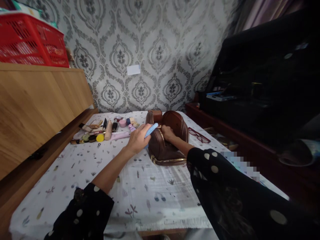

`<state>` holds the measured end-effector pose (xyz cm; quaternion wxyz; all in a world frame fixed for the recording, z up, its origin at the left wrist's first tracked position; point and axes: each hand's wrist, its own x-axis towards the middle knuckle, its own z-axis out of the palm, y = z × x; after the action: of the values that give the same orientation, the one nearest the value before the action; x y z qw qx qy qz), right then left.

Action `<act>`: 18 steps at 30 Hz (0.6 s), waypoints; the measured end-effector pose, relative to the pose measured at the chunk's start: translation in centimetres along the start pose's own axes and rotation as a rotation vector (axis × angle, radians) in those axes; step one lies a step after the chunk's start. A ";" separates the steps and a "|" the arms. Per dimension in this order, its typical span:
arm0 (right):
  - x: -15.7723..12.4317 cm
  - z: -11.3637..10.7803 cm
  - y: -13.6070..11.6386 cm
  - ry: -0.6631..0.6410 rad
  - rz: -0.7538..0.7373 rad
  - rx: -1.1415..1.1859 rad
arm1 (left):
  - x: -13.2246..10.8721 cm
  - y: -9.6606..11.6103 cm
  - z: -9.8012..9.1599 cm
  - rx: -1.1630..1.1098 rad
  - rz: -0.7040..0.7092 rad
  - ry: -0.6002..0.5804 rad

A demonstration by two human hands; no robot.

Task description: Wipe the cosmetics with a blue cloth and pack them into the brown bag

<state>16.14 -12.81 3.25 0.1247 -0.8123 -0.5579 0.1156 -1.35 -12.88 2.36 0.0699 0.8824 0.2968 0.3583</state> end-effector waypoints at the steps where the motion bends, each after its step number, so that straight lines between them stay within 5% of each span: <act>1: 0.0 0.0 0.0 0.003 0.001 0.006 | 0.0 0.0 0.0 0.004 0.000 -0.004; 12: 0.8 0.1 0.3 0.072 0.000 0.086 | -0.2 -0.5 0.4 0.018 0.012 0.023; 18: 0.0 -2.1 0.1 0.317 -0.115 0.217 | -0.3 -0.7 0.3 -0.001 0.040 0.040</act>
<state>16.91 -13.05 5.22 0.3040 -0.7691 -0.5609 0.0381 -1.64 -12.43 1.71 0.0571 0.8809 0.2801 0.3773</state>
